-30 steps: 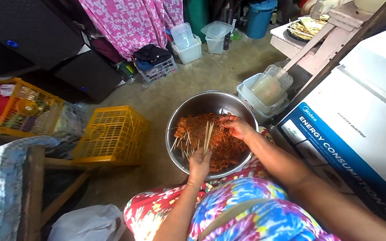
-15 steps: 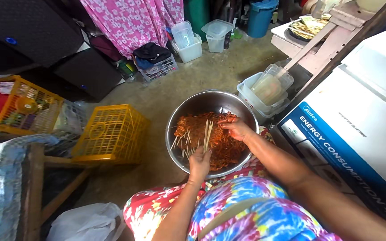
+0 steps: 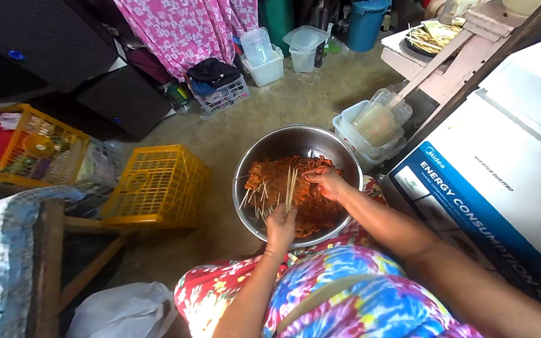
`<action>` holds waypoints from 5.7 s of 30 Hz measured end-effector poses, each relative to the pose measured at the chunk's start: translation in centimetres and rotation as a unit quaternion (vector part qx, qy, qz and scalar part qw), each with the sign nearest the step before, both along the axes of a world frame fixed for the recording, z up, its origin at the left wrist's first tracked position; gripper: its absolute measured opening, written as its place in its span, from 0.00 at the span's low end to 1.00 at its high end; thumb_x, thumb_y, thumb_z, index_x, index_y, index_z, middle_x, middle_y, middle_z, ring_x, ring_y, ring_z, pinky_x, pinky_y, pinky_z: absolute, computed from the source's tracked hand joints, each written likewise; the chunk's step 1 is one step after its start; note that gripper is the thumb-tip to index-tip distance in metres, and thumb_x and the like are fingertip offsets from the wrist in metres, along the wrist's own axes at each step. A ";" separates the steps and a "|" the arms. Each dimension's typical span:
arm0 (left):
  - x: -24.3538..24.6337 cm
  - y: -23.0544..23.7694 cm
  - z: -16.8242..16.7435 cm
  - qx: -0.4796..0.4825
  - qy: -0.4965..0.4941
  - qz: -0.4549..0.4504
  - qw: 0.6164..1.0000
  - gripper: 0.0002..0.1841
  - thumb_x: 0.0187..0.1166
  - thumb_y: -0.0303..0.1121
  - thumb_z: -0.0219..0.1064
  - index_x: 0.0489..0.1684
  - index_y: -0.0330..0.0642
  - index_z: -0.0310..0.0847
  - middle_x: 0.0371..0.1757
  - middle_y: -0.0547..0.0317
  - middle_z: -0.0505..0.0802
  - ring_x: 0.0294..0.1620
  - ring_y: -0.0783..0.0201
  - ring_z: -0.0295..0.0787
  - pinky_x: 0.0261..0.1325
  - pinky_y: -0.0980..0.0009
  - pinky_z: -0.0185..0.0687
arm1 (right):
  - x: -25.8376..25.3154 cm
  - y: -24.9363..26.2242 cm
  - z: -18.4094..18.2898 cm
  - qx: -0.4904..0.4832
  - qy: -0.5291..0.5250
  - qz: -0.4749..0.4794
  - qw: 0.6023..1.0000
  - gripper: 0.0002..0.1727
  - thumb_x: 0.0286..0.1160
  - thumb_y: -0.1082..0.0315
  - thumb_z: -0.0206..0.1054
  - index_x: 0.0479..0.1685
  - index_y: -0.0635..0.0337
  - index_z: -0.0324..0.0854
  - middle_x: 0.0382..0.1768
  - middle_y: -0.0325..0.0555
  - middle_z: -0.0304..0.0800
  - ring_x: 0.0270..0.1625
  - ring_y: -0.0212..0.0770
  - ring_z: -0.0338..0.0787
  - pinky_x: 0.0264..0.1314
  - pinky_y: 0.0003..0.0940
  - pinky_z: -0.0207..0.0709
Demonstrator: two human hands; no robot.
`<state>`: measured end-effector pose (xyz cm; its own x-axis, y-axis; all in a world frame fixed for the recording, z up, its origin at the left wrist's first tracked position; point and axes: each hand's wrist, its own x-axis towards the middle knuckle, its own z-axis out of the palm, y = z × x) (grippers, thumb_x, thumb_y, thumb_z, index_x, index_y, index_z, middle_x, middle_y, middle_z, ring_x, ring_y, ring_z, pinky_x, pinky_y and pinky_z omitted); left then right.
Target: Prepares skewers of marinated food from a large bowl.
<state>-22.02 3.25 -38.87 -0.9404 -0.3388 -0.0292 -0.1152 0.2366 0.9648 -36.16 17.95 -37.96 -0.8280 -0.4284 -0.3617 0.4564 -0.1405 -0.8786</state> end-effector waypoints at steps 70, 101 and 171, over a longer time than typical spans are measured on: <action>-0.2 -0.4 -0.6 0.071 0.012 0.044 0.996 0.06 0.83 0.26 0.59 0.38 0.39 0.81 0.16 0.71 0.76 0.12 0.75 0.67 0.18 0.77 0.67 | -0.8 1.6 0.1 0.005 0.007 0.104 0.995 0.05 0.81 0.78 0.60 0.45 0.67 0.81 0.29 0.40 0.86 0.29 0.34 0.86 0.39 0.30 0.85; -0.2 -0.3 -0.5 0.061 -0.008 0.002 0.998 0.06 0.82 0.25 0.60 0.37 0.39 0.82 0.14 0.72 0.74 0.11 0.77 0.65 0.17 0.78 0.63 | -0.2 0.5 -0.1 0.096 0.144 0.078 0.982 0.11 0.80 0.80 0.56 0.29 0.67 0.79 0.25 0.41 0.85 0.30 0.32 0.86 0.41 0.30 0.84; -0.3 -0.1 0.1 0.060 -0.038 0.015 0.997 0.10 0.69 0.22 0.66 0.48 0.35 0.80 0.21 0.66 0.85 0.14 0.74 0.76 0.18 0.77 0.73 | -0.9 0.7 0.7 -0.021 -0.083 0.014 0.996 0.08 0.85 0.79 0.56 0.54 0.71 0.78 0.36 0.50 0.87 0.35 0.44 0.92 0.46 0.39 0.90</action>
<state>-22.31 3.15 -38.79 -0.9235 -0.3564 -0.1422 -0.1944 0.1150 0.9741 -37.09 18.69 -37.25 -0.7456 -0.4686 -0.4739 0.5994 -0.1608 -0.7841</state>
